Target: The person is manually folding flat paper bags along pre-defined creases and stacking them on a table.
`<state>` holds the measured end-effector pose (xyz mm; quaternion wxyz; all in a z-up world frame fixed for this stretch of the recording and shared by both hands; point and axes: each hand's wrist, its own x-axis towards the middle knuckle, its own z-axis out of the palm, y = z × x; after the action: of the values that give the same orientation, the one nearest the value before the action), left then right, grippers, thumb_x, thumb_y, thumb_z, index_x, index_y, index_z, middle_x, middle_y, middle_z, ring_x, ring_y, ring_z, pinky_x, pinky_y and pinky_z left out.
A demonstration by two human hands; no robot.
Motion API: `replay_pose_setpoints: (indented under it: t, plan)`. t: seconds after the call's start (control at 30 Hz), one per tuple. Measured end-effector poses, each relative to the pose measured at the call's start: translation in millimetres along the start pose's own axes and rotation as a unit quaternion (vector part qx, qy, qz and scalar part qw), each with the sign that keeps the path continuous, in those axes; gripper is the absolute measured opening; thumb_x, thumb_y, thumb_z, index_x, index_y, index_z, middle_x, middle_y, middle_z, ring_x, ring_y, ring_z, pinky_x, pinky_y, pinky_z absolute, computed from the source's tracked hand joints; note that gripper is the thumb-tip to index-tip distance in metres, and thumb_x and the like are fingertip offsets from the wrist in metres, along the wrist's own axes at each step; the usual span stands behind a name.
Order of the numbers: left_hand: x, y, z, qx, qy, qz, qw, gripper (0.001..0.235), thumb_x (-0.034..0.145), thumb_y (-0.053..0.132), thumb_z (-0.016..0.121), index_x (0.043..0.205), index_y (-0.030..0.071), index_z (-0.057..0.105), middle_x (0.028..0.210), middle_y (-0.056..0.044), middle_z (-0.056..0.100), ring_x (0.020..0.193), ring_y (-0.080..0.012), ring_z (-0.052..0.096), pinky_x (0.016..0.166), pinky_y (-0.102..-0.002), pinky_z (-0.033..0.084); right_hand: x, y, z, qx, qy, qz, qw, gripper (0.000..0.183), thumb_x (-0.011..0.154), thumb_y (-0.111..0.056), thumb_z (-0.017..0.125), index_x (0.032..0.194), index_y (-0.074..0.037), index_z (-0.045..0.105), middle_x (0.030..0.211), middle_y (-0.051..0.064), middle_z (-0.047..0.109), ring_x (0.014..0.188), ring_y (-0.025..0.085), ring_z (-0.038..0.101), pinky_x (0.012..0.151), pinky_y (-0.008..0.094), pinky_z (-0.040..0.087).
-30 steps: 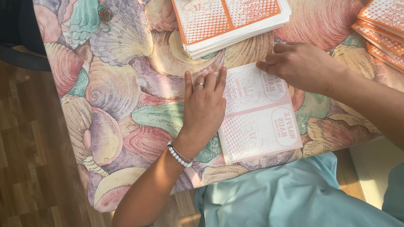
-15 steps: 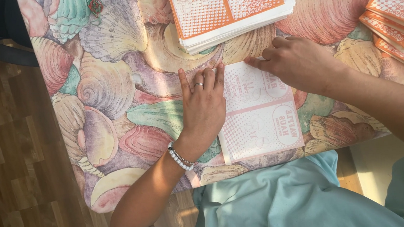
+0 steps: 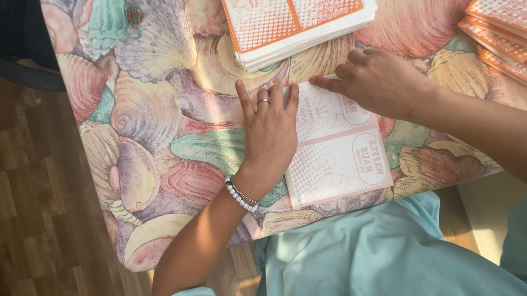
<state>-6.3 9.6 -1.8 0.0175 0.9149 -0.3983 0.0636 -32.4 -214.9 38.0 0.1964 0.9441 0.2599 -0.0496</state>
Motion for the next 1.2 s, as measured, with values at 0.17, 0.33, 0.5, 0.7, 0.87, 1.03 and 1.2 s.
replay_pose_setpoints:
  t: [0.17, 0.33, 0.5, 0.7, 0.87, 1.03, 1.2]
  plan:
    - [5, 8, 22, -0.005, 0.028, 0.031, 0.999, 0.038, 0.094, -0.004, 0.052, 0.129, -0.006, 0.063, 0.123, -0.024, 0.058, 0.128, -0.0386, 0.055, 0.118, -0.062, 0.027, -9, 3, 30, -0.021, 0.101, -0.004, 0.995, 0.035, 0.095, -0.016, 0.065, 0.129, -0.024, 0.070, 0.093, -0.004, 0.073, 0.087, 0.011, 0.067, 0.082, 0.024, 0.057]
    - [2, 8, 29, -0.032, 0.020, 0.032, 0.999, 0.040, 0.096, -0.003, 0.045, 0.134, -0.010, 0.054, 0.118, -0.021, 0.053, 0.121, -0.0360, 0.059, 0.109, -0.057, 0.046, -14, 3, 37, -0.014, 0.160, -0.002, 0.987, 0.015, 0.100, -0.018, 0.065, 0.111, -0.018, 0.075, 0.088, -0.003, 0.071, 0.081, 0.010, 0.063, 0.078, 0.024, 0.056]
    - [-3, 8, 22, -0.013, 0.020, 0.047, 0.999, 0.048, 0.096, 0.000, 0.044, 0.143, -0.008, 0.050, 0.119, -0.022, 0.054, 0.122, -0.0385, 0.058, 0.108, -0.058, 0.047, -12, 2, 41, -0.013, 0.173, 0.013, 0.985, 0.022, 0.095, -0.016, 0.067, 0.115, -0.020, 0.076, 0.090, -0.004, 0.071, 0.083, 0.011, 0.063, 0.076, 0.024, 0.055]
    - [-2, 8, 21, 0.003, 0.022, 0.041, 0.999, 0.050, 0.095, 0.004, 0.047, 0.144, -0.005, 0.051, 0.126, -0.020, 0.053, 0.123, -0.0349, 0.054, 0.109, -0.054, 0.047, -11, -1, 44, -0.013, 0.145, 0.023, 0.989, 0.030, 0.094, -0.016, 0.066, 0.123, -0.020, 0.074, 0.092, -0.004, 0.072, 0.085, 0.012, 0.065, 0.078, 0.025, 0.056]
    - [1, 8, 16, 0.009, 0.025, 0.046, 0.999, 0.050, 0.094, 0.004, 0.049, 0.144, -0.001, 0.052, 0.120, -0.019, 0.054, 0.114, -0.0327, 0.059, 0.103, -0.053, 0.052, -14, -7, 16, 0.000, 0.120, 0.032, 0.992, 0.039, 0.096, -0.014, 0.063, 0.134, -0.021, 0.069, 0.094, -0.003, 0.073, 0.087, 0.012, 0.067, 0.081, 0.024, 0.057]
    - [7, 6, 19, -0.016, 0.032, 0.044, 0.998, 0.052, 0.091, 0.001, 0.050, 0.142, 0.003, 0.053, 0.116, -0.018, 0.055, 0.107, -0.0318, 0.062, 0.098, -0.052, 0.055, -11, -3, 20, -0.004, 0.112, 0.024, 0.993, 0.034, 0.094, -0.010, 0.065, 0.126, -0.020, 0.072, 0.092, -0.003, 0.072, 0.085, 0.011, 0.067, 0.080, 0.024, 0.057]
    - [5, 7, 11, -0.013, 0.035, 0.040, 0.998, 0.050, 0.091, 0.001, 0.052, 0.140, 0.004, 0.056, 0.117, -0.019, 0.057, 0.109, -0.0335, 0.060, 0.096, -0.051, 0.055, -21, 11, 42, -0.016, 0.110, 0.025, 0.994, 0.019, 0.094, -0.010, 0.064, 0.108, -0.017, 0.074, 0.098, -0.007, 0.067, 0.089, 0.009, 0.062, 0.083, 0.022, 0.055]
